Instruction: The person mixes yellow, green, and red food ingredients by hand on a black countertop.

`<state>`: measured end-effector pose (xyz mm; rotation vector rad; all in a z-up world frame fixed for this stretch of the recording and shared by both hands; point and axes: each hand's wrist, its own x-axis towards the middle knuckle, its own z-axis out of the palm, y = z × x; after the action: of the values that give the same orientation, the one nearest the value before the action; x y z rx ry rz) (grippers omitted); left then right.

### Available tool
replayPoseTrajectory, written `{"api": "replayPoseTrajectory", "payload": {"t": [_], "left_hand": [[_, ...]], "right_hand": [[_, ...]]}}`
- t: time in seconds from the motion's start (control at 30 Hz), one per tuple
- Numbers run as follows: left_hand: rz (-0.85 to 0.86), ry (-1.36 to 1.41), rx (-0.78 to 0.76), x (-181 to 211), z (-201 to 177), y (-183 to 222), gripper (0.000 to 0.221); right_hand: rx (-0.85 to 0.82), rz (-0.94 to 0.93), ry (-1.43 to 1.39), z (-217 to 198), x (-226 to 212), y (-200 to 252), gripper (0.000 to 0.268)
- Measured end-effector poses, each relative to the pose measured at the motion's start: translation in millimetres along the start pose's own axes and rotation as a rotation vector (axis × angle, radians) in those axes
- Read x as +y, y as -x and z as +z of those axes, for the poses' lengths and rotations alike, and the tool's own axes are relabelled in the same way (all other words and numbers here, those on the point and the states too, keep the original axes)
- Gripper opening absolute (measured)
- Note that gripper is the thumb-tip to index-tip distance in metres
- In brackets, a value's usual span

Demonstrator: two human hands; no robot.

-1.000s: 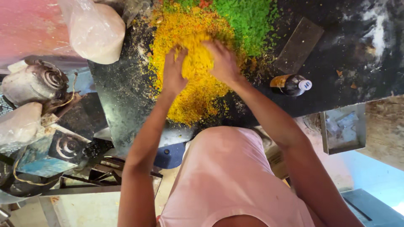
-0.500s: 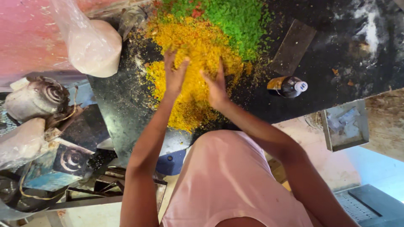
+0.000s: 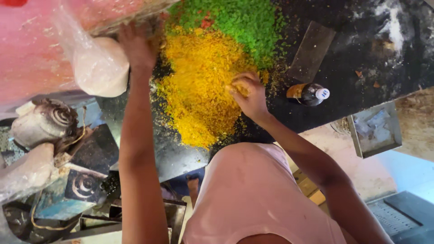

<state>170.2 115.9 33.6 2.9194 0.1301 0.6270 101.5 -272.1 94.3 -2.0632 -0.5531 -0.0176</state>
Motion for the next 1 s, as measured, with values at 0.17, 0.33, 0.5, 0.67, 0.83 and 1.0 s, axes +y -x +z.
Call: {"api": "replayPoseTrajectory", "payload": {"t": [0.17, 0.33, 0.5, 0.67, 0.83, 1.0], "left_hand": [[-0.219, 0.112, -0.29, -51, 54, 8, 0.058], [-0.039, 0.117, -0.022, -55, 71, 21, 0.063], [-0.109, 0.588, 0.097, -15, 21, 40, 0.023], [-0.381, 1.474, 0.146, 74, -72, 72, 0.013], [-0.773, 1.801, 0.024, 163, -118, 94, 0.011], [-0.391, 1.65, 0.001, 173, -105, 88, 0.021]], "right_hand": [[-0.045, 0.052, -0.148, -5, 14, 25, 0.017], [-0.075, 0.109, -0.138, -9, 18, 46, 0.02], [-0.059, 0.153, -0.157, -10, 4, 47, 0.02], [-0.04, -0.055, -0.157, -6, -29, 30, 0.028], [-0.177, -0.247, -0.054, 18, -51, -9, 0.092], [-0.414, 0.062, -0.16, 31, -33, -54, 0.094]]}}
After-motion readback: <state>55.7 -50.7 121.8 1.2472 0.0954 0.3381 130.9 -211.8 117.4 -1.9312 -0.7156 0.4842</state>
